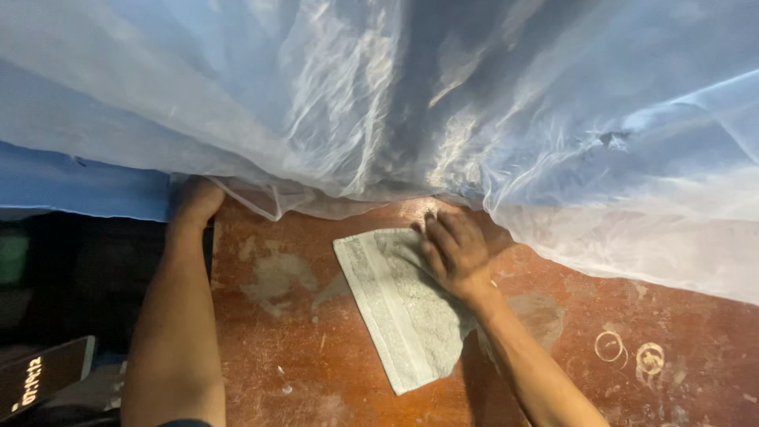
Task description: The person lifts a mosquito net, wipes a wooden table with a cloth, retrieves a pack of wet wipes, and uses a wipe to clean the table surface. The person then switches back to the cloth to continue wiping the table.
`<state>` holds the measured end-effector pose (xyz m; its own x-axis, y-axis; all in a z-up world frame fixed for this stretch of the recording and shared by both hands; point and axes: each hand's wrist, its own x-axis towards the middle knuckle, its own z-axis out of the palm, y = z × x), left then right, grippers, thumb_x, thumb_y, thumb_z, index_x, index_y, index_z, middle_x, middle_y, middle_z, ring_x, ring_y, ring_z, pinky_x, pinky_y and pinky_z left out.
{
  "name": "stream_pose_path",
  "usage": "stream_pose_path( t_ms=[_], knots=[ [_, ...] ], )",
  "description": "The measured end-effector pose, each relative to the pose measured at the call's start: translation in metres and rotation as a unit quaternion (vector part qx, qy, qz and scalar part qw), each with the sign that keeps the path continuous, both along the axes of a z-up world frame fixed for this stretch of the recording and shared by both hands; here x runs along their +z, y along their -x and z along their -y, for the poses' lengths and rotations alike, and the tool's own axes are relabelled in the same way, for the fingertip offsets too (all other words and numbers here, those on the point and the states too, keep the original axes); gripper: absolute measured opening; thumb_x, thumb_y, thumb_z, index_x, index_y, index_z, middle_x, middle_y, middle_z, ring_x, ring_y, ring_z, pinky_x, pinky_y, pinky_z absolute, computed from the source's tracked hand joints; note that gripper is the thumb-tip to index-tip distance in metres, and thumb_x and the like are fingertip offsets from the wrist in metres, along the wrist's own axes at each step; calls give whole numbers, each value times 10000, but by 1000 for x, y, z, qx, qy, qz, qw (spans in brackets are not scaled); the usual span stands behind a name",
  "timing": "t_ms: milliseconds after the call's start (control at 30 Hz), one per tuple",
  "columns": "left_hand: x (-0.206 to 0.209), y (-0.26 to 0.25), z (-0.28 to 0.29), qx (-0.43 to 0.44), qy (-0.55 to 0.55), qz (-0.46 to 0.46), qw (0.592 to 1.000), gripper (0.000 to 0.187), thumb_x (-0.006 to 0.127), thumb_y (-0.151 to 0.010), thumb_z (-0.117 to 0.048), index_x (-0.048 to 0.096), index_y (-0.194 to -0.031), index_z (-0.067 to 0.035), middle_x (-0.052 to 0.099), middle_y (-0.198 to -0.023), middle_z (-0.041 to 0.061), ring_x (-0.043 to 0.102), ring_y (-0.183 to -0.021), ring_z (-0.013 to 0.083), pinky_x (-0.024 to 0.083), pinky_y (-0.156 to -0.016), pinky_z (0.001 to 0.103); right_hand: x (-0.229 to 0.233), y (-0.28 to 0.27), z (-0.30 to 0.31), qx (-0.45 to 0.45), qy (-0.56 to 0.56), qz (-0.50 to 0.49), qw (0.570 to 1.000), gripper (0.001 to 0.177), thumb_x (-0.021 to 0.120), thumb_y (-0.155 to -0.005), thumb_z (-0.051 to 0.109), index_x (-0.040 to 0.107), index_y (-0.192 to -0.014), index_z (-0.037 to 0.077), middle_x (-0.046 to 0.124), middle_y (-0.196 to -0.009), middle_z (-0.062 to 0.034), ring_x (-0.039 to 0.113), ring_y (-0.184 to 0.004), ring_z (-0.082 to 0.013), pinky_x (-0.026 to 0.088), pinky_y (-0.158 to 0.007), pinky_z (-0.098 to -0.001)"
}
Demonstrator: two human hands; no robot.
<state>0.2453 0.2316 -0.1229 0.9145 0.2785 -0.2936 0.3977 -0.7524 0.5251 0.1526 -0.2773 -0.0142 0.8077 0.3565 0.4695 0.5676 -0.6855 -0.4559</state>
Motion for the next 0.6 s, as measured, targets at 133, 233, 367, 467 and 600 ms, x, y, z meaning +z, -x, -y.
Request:
stream_pose_path(
  t_ms=[133, 233, 367, 467, 600],
  knots=[
    [-9, -14, 2, 244, 210, -94, 942, 504, 546, -962, -412, 550, -1316, -53, 566, -1343, 149, 552, -1152, 270, 469, -910, 441, 9, 11, 1, 55, 94, -93, 990, 585, 434, -1013, 493, 516, -1420, 81, 583, -1360, -242, 464, -1306, -409, 354, -1093, -537],
    [0, 7, 3, 290, 280, -16, 915, 452, 586, -938, -349, 586, -1274, -48, 606, -1260, 177, 602, -1065, 273, 505, -813, 423, 10, -12, -26, 87, 168, -90, 978, 674, 311, -1003, 579, 409, -1501, 135, 559, -1417, -260, 392, -1345, -426, 283, -1091, -575],
    [64, 86, 32, 97, -121, 123, 980, 328, 537, -1060, -250, 707, -1189, -1, 718, -1140, 223, 696, -994, 387, 549, -888, 469, 6, -51, -70, 57, 210, -219, 951, 652, 231, -1034, 581, 389, -1490, 143, 579, -1348, -248, 392, -1343, -432, 268, -1113, -591],
    [108, 113, 111, -99, -63, 262, 958, 443, 520, -1000, -374, 630, -1237, -16, 665, -1203, 204, 663, -1098, 363, 526, -975, 499, 6, -88, -87, 7, 247, -349, 904, 595, 276, -1036, 541, 448, -1423, 122, 601, -1300, -235, 454, -1277, -412, 318, -1083, -570],
    [123, 62, 141, -354, -204, 243, 880, 476, 483, -962, -400, 588, -1271, -53, 623, -1296, 203, 600, -1176, 394, 403, -1044, 600, 6, -94, -87, -49, 240, -372, 895, 526, 336, -1040, 487, 527, -1332, 93, 630, -1236, -217, 537, -1189, -384, 385, -1044, -541]
  ],
)
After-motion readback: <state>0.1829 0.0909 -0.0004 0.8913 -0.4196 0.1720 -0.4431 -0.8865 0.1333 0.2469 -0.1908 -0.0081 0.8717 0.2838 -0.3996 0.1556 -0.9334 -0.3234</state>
